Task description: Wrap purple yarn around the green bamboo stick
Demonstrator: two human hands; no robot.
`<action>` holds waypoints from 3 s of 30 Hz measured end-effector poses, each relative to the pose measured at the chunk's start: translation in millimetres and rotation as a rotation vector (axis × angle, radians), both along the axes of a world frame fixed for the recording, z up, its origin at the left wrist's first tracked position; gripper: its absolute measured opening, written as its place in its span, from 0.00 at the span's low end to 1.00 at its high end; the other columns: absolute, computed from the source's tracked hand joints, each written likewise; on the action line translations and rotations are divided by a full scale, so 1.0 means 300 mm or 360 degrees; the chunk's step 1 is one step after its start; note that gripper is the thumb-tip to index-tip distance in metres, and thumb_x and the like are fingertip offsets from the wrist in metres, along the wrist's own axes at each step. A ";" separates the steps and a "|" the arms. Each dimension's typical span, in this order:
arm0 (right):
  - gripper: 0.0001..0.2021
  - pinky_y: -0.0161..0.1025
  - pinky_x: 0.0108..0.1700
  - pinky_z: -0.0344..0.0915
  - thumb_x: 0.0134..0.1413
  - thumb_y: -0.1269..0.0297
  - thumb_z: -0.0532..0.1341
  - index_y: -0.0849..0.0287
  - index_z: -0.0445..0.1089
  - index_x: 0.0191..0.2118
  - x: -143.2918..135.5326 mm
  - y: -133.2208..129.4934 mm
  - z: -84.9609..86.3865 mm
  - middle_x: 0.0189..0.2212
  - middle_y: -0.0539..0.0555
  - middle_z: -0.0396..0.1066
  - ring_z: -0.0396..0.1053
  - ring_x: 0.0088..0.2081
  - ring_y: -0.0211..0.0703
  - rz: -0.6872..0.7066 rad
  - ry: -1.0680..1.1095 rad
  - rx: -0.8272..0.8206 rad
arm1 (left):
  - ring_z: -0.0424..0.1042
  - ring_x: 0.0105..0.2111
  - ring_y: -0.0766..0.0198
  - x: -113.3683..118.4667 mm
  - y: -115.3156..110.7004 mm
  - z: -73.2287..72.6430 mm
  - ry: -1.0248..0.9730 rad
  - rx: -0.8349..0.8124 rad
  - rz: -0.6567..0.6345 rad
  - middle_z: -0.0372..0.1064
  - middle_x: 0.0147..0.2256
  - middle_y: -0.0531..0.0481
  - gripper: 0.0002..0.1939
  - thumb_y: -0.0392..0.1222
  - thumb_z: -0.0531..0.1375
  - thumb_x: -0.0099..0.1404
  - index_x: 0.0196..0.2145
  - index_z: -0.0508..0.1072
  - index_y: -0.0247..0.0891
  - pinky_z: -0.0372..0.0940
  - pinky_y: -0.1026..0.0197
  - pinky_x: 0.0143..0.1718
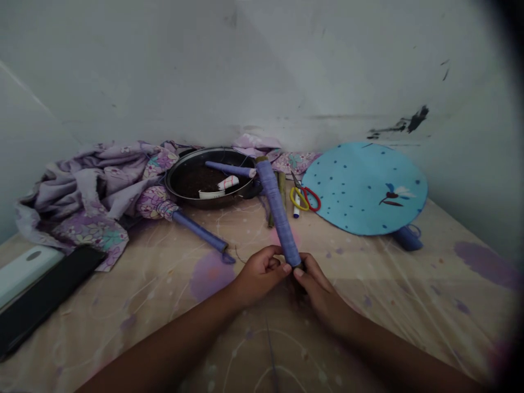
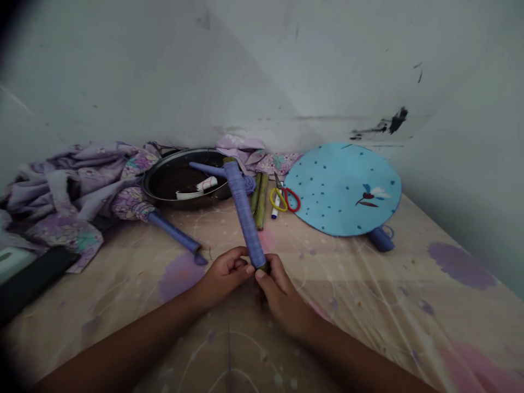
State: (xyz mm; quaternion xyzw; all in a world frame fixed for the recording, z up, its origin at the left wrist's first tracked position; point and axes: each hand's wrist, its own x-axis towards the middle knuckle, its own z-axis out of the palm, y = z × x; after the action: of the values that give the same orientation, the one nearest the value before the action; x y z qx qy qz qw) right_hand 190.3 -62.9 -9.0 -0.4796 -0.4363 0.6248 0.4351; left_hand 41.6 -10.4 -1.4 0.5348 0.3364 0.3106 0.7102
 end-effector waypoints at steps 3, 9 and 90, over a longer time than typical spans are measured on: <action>0.16 0.32 0.20 0.56 0.59 0.47 0.53 0.55 0.55 0.40 -0.005 0.004 -0.002 0.21 0.44 0.59 0.57 0.18 0.34 -0.0024 0.0064 -0.0040 | 0.67 0.25 0.66 0.006 -0.002 -0.009 -0.0076 -0.0062 -0.0017 0.65 0.24 0.54 0.25 0.54 0.64 0.54 0.43 0.66 0.34 0.58 0.65 0.28; 0.15 0.30 0.17 0.54 0.60 0.48 0.51 0.55 0.58 0.39 -0.006 0.002 -0.006 0.19 0.44 0.58 0.56 0.16 0.33 -0.0083 0.0102 -0.0095 | 0.70 0.27 0.65 0.008 0.001 -0.019 -0.0079 -0.0030 -0.0042 0.69 0.27 0.50 0.29 0.57 0.64 0.54 0.44 0.66 0.31 0.63 0.63 0.31; 0.20 0.33 0.20 0.61 0.53 0.45 0.60 0.60 0.64 0.29 0.029 0.032 0.025 0.22 0.49 0.65 0.60 0.17 0.31 0.0137 0.0426 -0.0192 | 0.71 0.26 0.65 0.001 0.014 -0.013 -0.0371 -0.0039 -0.0202 0.70 0.25 0.51 0.22 0.55 0.61 0.59 0.41 0.65 0.33 0.64 0.62 0.31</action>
State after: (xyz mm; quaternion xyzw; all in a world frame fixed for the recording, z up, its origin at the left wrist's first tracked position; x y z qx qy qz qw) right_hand 198.8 -53.4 -1.6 -0.3982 -0.3561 0.7263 0.4326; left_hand 42.1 -6.2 -5.3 0.5066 0.2209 0.3210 0.7691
